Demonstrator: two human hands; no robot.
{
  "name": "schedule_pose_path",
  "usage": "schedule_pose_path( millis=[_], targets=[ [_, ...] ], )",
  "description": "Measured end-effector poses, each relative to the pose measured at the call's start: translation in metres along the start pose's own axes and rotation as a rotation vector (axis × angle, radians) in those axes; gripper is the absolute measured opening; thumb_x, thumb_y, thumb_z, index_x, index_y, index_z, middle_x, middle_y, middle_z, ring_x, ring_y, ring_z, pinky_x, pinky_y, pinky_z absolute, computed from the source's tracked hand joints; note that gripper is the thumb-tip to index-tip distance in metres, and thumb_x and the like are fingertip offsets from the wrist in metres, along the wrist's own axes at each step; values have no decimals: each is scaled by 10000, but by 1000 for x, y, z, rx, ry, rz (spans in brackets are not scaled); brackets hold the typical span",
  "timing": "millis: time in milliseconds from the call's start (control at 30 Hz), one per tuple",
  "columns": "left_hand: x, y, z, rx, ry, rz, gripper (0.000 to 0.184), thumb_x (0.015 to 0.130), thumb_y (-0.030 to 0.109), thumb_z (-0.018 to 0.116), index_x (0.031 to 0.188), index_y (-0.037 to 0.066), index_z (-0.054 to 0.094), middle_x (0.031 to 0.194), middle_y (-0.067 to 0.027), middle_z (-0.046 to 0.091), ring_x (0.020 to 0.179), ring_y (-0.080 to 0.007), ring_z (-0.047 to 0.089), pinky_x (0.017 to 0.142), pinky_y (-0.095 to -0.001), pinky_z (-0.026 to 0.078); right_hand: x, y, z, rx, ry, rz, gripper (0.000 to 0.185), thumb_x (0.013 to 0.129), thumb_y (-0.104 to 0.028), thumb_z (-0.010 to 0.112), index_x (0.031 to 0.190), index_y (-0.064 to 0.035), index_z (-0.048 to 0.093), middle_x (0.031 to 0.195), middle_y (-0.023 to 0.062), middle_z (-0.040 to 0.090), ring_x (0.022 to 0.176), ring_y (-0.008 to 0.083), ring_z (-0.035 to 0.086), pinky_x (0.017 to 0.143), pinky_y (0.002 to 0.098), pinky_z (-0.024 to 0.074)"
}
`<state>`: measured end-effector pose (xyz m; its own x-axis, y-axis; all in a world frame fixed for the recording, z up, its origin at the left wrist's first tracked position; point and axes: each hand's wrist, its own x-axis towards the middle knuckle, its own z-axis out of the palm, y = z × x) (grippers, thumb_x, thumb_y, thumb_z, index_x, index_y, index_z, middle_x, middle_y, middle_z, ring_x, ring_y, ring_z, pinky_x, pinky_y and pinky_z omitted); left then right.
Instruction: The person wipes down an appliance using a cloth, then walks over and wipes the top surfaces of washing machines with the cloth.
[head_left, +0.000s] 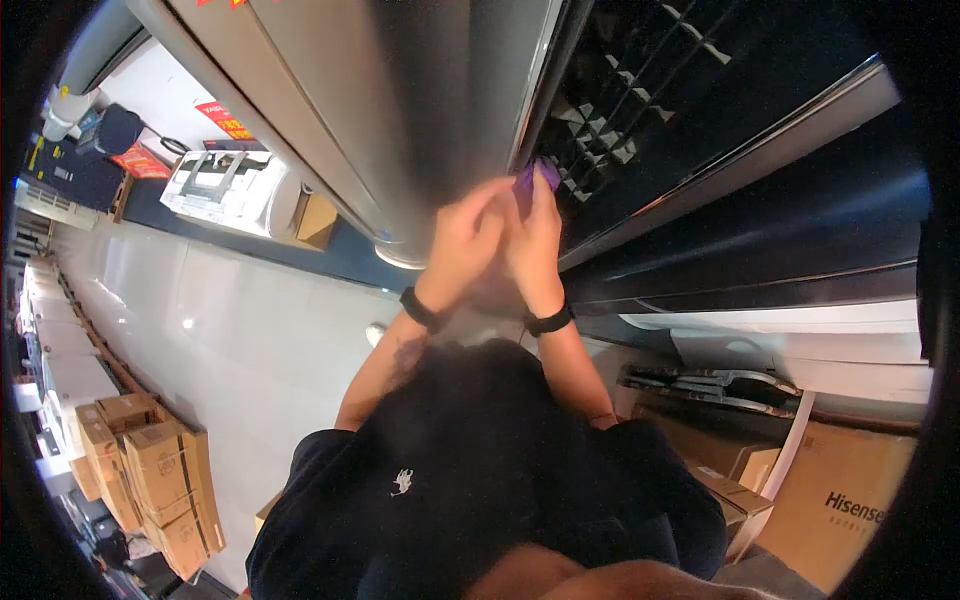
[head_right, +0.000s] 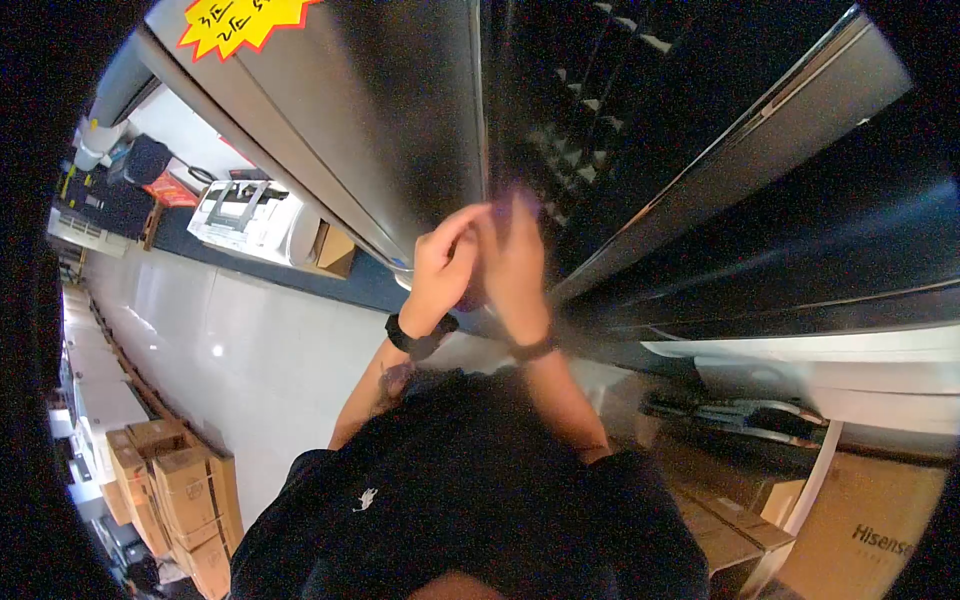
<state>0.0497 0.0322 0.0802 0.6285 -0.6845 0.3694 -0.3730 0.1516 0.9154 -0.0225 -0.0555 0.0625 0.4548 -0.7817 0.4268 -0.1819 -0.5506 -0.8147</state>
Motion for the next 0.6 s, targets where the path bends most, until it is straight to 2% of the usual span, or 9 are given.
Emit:
schedule_pose_path(
  millis=[100,200,233,333,433,600],
  targets=[
    [-5,-9,-1,17,-122,-14,366,904,52,554,1256,38,652,875,-166,715,736,-216,696,704,-319,532,11,-18,-18,-203,-64,-14,435,929,-182,671,1280,55,573,1058,238,725,941,415,705,796,441,569],
    [-9,-13,0,13,-206,15,358,901,41,551,1244,44,656,832,-157,700,682,-208,676,662,-324,522,8,8,-10,-19,47,-134,371,918,-150,672,1232,36,603,925,197,739,827,390,716,699,445,572],
    [-10,-13,0,11,-221,37,357,901,37,550,1241,45,656,815,-153,694,662,-200,667,648,-325,518,7,11,-8,-40,77,-151,361,907,-130,672,1228,25,614,921,213,723,841,397,708,711,459,574],
    [-8,-8,-7,-39,-197,61,396,911,-23,525,1274,68,656,696,0,566,623,-58,495,587,-249,448,1,3,-5,-126,116,-144,338,922,-50,656,1245,42,614,950,262,704,806,351,723,705,379,563],
    [-7,-4,-16,-67,-176,47,415,911,-23,522,1300,69,637,703,6,569,628,-56,493,590,-243,444,3,5,1,-244,202,-198,295,943,-111,676,1198,34,645,935,252,707,791,355,722,693,379,563],
    [-8,4,-19,-69,-164,26,481,903,-19,534,1372,73,585,709,12,572,635,-55,494,599,-235,441,0,-5,-4,-260,257,-100,285,925,-155,714,1145,21,676,906,246,706,776,354,721,686,378,563]
  ],
)
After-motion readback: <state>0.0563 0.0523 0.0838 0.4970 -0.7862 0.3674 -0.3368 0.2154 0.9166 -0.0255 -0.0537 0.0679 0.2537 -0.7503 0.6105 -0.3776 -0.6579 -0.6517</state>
